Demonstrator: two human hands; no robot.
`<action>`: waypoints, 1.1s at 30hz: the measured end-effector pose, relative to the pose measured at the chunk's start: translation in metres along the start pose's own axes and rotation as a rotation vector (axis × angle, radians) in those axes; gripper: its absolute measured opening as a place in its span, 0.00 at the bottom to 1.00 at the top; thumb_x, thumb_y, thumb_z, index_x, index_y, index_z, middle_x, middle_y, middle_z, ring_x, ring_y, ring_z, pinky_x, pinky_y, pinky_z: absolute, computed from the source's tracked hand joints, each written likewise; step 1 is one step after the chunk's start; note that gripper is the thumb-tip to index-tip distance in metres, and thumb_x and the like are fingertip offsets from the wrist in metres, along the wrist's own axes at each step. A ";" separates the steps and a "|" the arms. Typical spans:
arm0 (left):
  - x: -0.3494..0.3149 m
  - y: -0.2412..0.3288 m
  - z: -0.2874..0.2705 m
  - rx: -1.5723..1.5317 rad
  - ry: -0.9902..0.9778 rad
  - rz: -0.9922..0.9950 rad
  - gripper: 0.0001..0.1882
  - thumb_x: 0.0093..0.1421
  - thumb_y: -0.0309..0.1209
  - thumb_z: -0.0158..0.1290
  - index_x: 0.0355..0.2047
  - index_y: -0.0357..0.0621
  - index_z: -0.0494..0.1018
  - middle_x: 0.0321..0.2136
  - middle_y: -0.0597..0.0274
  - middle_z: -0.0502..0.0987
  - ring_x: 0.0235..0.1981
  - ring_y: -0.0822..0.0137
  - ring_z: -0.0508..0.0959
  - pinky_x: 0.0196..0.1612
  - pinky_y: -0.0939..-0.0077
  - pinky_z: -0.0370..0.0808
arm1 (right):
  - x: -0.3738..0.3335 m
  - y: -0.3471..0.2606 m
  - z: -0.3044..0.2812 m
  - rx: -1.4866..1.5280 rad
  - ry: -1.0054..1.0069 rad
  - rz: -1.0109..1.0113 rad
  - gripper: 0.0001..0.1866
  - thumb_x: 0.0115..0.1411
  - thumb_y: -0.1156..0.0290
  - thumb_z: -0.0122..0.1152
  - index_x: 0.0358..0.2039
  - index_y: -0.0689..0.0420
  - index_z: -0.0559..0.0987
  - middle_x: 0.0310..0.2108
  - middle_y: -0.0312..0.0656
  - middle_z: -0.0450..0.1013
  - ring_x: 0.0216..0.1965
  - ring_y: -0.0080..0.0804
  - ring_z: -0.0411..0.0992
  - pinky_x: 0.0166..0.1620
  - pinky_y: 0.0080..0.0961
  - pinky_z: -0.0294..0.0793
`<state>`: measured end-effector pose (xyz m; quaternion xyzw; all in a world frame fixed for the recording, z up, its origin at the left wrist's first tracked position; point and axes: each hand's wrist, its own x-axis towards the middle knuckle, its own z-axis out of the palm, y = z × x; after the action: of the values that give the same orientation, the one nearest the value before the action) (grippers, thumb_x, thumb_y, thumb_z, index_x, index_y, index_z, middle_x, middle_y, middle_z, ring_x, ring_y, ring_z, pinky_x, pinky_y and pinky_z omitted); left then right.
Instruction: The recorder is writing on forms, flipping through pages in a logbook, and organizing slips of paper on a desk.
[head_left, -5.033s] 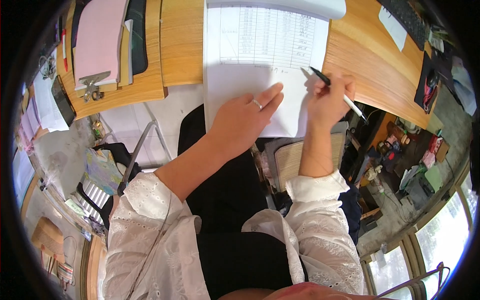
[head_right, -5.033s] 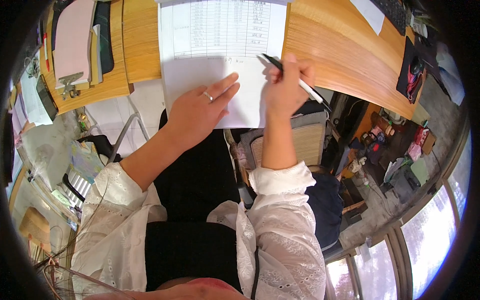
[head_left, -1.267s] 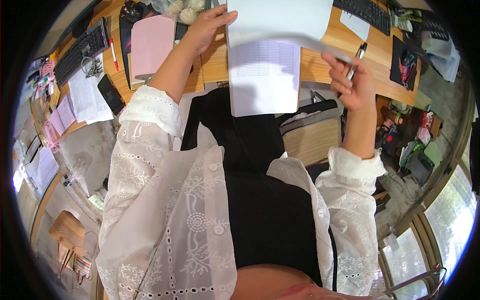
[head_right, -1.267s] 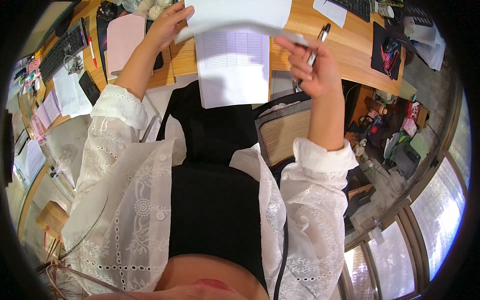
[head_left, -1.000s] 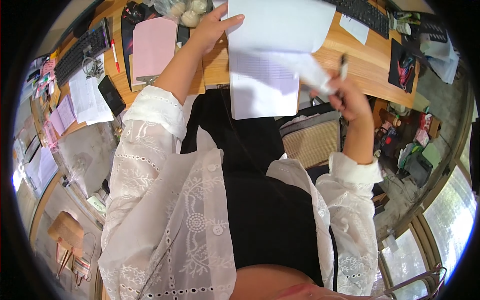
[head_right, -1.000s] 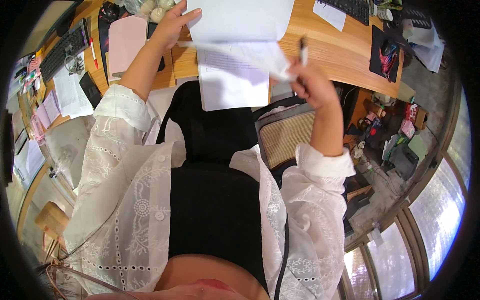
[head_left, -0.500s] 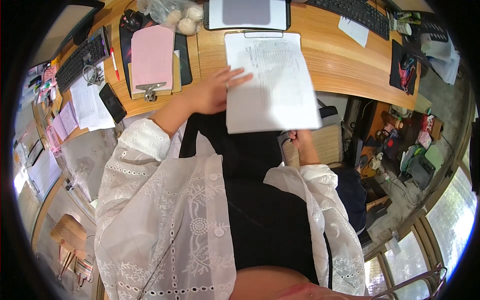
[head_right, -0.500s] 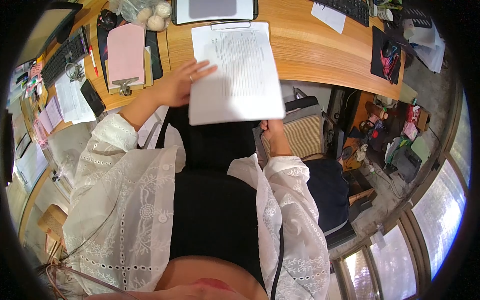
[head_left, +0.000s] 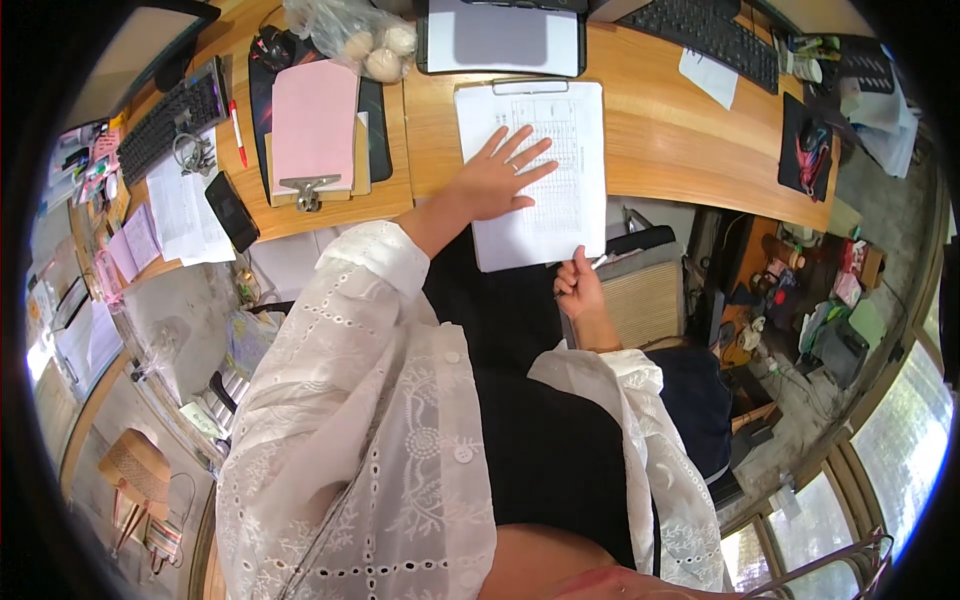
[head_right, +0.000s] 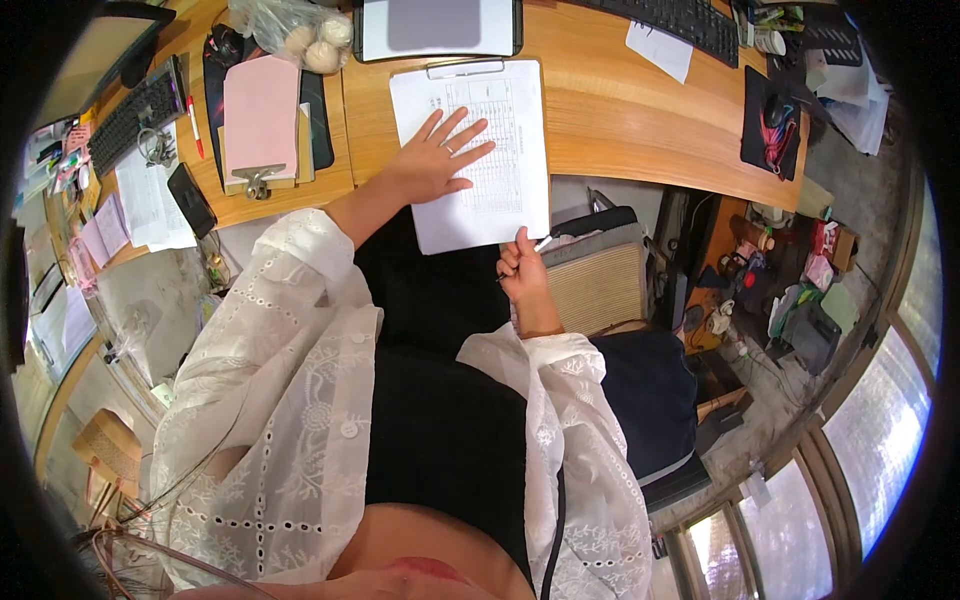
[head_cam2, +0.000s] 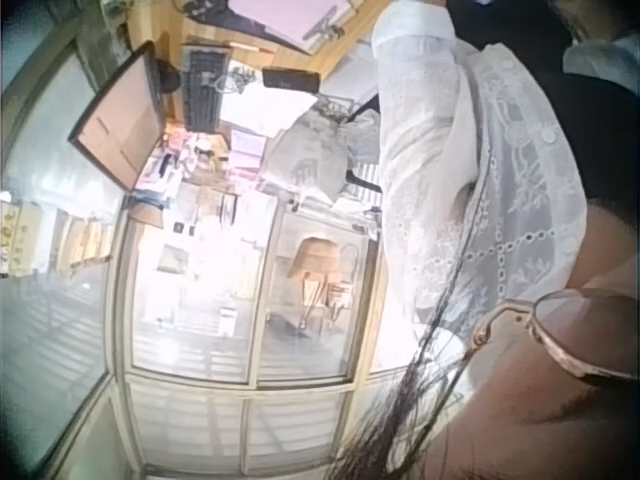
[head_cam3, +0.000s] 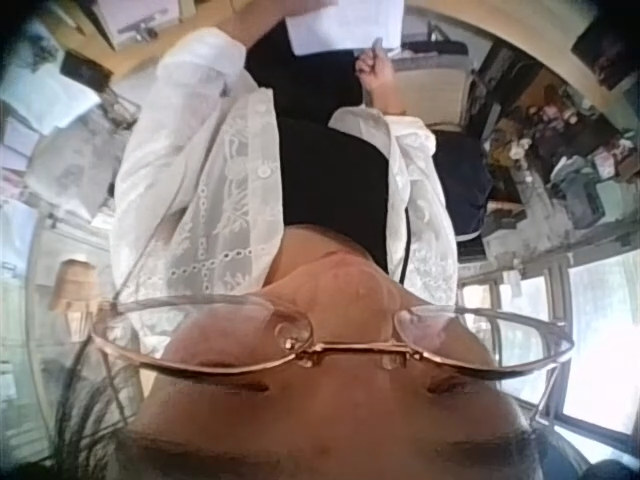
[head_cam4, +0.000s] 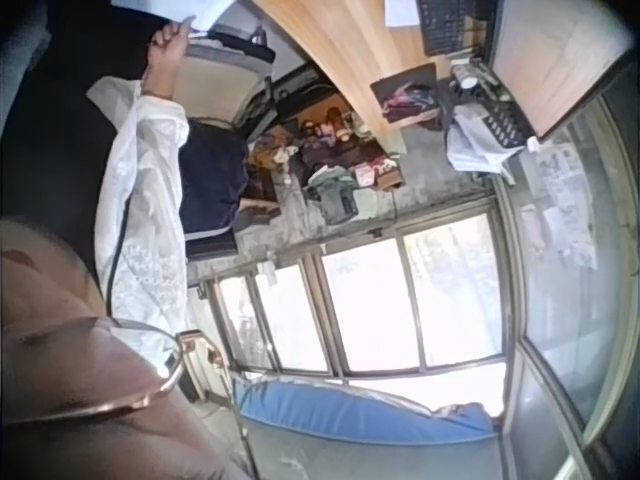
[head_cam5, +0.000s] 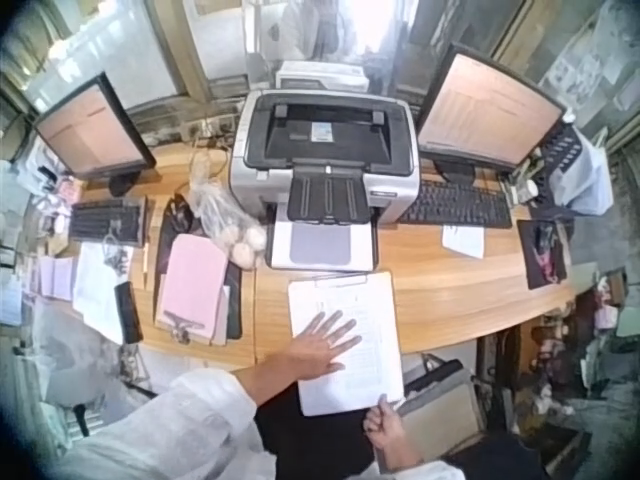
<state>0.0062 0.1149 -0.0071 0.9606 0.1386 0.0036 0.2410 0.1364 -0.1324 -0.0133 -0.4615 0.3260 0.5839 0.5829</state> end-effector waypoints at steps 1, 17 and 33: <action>-0.001 0.005 -0.007 0.001 0.051 0.021 0.33 0.56 0.44 0.55 0.62 0.59 0.60 0.65 0.60 0.54 0.67 0.51 0.50 0.66 0.53 0.51 | 0.003 -0.001 -0.005 0.002 -0.003 -0.001 0.14 0.61 0.56 0.58 0.27 0.47 0.65 0.17 0.29 0.56 0.14 0.18 0.51 0.16 0.16 0.50; -0.068 -0.032 -0.031 -0.358 0.358 -0.792 0.18 0.53 0.39 0.58 0.39 0.41 0.72 0.33 0.52 0.76 0.35 0.50 0.76 0.38 0.60 0.73 | 0.017 -0.137 0.062 -0.887 0.074 -0.284 0.10 0.60 0.67 0.61 0.31 0.54 0.68 0.18 0.27 0.60 0.14 0.15 0.55 0.15 0.15 0.52; -0.160 -0.061 0.001 -0.152 1.462 -1.642 0.20 0.52 0.44 0.61 0.34 0.40 0.73 0.22 0.58 0.75 0.25 0.59 0.76 0.32 0.66 0.73 | 0.089 -0.153 0.193 -1.474 -0.142 -1.210 0.14 0.58 0.71 0.56 0.43 0.64 0.75 0.34 0.45 0.73 0.36 0.34 0.71 0.43 0.28 0.69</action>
<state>-0.1642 0.1230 -0.0266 0.3250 0.8435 0.4185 0.0885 0.2653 0.0951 -0.0013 -0.7664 -0.4535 0.2688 0.3672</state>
